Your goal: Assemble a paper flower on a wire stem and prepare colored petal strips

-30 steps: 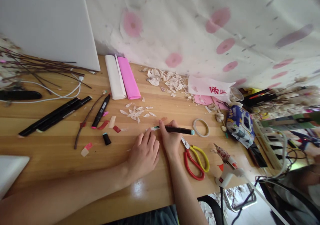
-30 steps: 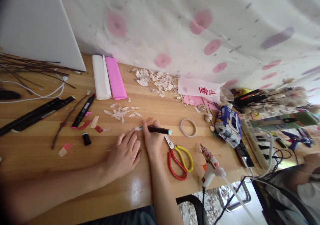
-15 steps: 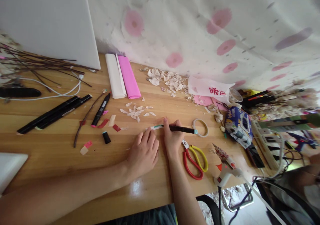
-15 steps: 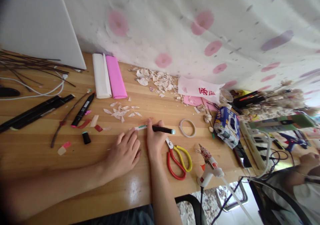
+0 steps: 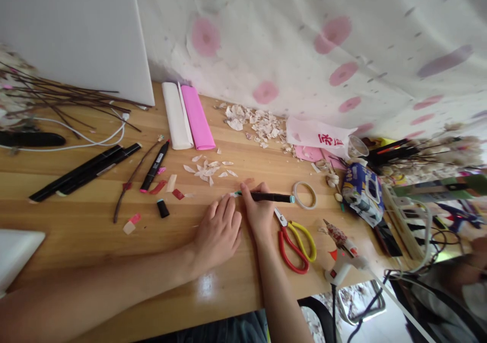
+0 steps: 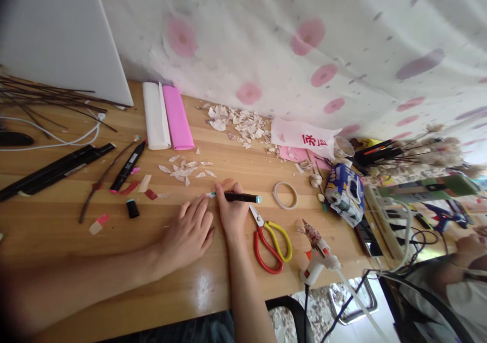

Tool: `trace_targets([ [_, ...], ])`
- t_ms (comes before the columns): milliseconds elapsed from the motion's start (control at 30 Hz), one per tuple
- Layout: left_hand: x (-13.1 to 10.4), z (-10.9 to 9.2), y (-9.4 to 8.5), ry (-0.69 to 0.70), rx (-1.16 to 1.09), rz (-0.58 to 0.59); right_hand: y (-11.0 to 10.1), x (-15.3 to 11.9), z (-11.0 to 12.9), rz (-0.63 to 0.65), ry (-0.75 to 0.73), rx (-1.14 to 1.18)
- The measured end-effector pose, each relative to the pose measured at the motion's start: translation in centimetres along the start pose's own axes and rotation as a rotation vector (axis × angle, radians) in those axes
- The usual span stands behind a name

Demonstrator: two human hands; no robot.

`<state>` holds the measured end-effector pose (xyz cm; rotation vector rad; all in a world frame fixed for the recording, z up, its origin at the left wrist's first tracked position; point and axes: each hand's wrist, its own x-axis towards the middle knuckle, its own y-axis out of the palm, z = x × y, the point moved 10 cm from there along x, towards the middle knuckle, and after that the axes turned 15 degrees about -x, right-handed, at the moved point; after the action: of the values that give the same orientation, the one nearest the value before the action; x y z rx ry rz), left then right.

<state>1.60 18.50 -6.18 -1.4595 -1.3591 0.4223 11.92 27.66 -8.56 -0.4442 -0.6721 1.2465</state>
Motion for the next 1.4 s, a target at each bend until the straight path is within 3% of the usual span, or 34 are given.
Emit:
trace_targets([
  [167, 0.0, -0.1, 0.3, 0.005, 0.005, 0.034, -0.7, 0.0, -0.3, -0.057, 0.036, -0.012],
  [333, 0.0, 0.2, 0.6, -0.027, -0.034, 0.057, 0.2, -0.1, 0.1, 0.029, -0.003, -0.001],
  [767, 0.0, 0.1, 0.2, -0.022, -0.017, 0.025, -0.5, 0.0, -0.4, -0.048, 0.041, -0.018],
  [900, 0.0, 0.1, 0.2, -0.023, -0.011, 0.029, 0.1, -0.1, -0.1, 0.01, 0.006, -0.005],
  [1100, 0.1, 0.1, -0.1, -0.016, -0.005, 0.024, -1.6, 0.1, -0.4, -0.124, 0.055, 0.042],
  [1267, -0.8, -1.3, -0.2, 0.055, 0.064, 0.043, -2.2, 0.0, -0.8, -0.148, 0.076, 0.144],
  [1400, -1.9, -2.6, -0.2, 0.103, 0.158, 0.052, -1.9, -0.1, -0.6, -0.073, 0.045, 0.213],
])
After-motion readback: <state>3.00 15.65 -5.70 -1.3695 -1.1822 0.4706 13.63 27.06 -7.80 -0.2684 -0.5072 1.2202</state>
